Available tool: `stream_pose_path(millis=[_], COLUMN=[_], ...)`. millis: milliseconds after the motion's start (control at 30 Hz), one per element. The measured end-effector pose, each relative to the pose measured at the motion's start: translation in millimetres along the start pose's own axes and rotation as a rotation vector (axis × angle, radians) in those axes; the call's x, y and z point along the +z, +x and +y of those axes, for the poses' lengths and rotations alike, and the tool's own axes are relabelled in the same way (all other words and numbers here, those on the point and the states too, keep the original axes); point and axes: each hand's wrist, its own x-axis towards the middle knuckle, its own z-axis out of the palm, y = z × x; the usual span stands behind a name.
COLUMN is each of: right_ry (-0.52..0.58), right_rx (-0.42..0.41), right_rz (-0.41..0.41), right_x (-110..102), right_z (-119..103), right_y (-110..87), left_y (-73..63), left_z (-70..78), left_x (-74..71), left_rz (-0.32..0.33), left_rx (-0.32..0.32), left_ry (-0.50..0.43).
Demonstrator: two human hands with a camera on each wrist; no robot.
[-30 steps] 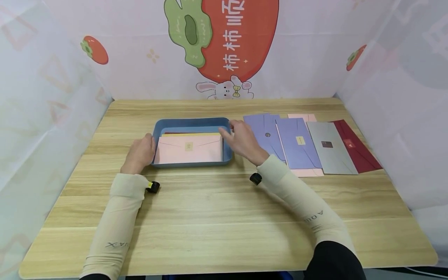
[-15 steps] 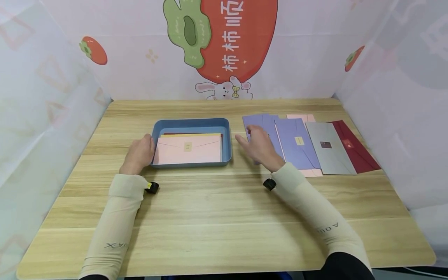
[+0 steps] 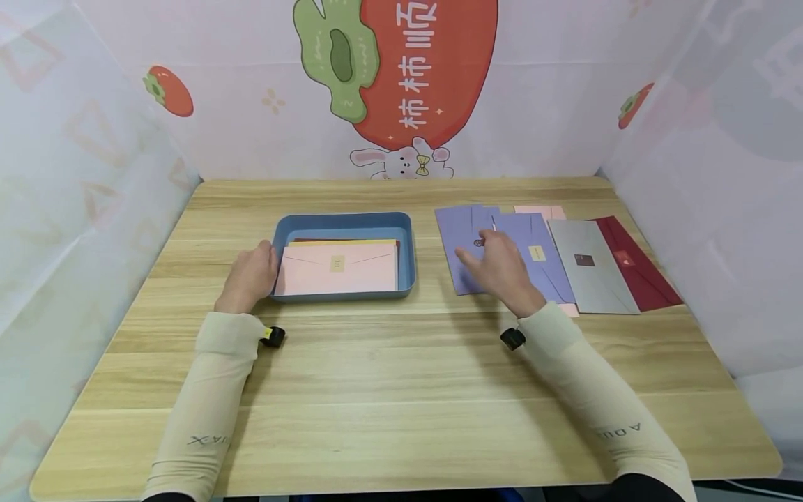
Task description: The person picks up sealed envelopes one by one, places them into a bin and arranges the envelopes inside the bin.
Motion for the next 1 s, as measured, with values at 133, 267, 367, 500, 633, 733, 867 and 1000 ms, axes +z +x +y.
stream_pose_path(millis=[133,267,367,500,633,733,867,1000], right_ry=[-0.025,-0.051,-0.074,-0.101,-0.119,-0.135,-0.146,-0.154], right_rx=[0.024,0.040,0.057,0.071,0.085,0.121,0.157,0.165], right_rz=[0.022,0.029,0.025,0.040,0.044,0.036,0.027,0.039], right_x=[-9.7,-19.7,-27.3,-36.8,-44.8,-49.7,-53.9,-56.8], right_z=[13.3,25.8,34.0,45.5,56.7,62.9,71.1,81.1], right_y=[-6.5,-13.0,-18.4,-25.6,-32.4,-37.6,-44.0,-49.9], left_y=[0.0,-0.1,0.3,0.7,0.5,0.0,-0.8,-0.8], left_z=[0.3,-0.3,-0.9,-0.4,0.1,-0.2,-0.1,0.2], left_x=[0.1,0.5,1.0,1.3,0.8,0.1,-0.7,-0.3], left_rz=[-0.004,0.008,0.018,0.019,0.016,0.012,0.005,0.003], left_rx=[-0.002,0.007,0.013,0.009,0.005,0.007,0.007,0.010], left_ry=[-0.004,-0.003,0.000,-0.001,-0.001,-0.004,-0.005,-0.007])
